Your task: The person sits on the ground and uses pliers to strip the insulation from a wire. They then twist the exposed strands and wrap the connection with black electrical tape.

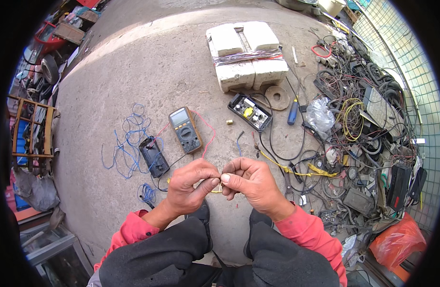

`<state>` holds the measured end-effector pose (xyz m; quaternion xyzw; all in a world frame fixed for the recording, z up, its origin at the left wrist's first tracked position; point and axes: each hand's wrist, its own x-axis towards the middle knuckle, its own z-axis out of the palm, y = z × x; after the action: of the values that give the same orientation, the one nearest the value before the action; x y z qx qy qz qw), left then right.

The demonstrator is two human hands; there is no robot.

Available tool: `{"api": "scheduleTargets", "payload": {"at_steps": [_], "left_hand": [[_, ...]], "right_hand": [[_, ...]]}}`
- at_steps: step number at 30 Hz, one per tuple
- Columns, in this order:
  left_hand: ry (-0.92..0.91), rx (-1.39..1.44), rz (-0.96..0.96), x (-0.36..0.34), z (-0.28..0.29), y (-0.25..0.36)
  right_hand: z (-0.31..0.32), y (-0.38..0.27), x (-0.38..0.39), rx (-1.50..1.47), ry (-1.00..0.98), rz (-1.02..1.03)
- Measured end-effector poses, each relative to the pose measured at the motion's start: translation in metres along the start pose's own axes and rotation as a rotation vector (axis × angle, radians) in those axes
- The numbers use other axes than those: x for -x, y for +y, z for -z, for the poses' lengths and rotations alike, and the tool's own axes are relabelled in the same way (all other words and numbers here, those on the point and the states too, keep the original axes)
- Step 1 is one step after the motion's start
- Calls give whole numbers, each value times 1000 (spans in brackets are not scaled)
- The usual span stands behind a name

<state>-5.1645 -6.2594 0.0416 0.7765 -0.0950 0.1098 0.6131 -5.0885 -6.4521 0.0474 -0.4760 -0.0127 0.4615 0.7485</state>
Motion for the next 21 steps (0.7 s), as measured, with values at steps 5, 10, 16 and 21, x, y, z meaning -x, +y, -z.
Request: {"api": "scheduleTargets", "payload": {"at_steps": [5, 10, 16, 21], "left_hand": [[5, 48, 14, -2, 2, 3], [-19, -23, 8, -11, 2, 15], [69, -161, 9, -9, -4, 15], [65, -210, 0, -8, -5, 13]], "right_hand": [[-2, 0, -1, -14, 48, 24], [-3, 2, -1, 110, 110, 107], [-9, 0, -1, 171, 157, 129], [-11, 0, -1, 188, 182, 151]]}}
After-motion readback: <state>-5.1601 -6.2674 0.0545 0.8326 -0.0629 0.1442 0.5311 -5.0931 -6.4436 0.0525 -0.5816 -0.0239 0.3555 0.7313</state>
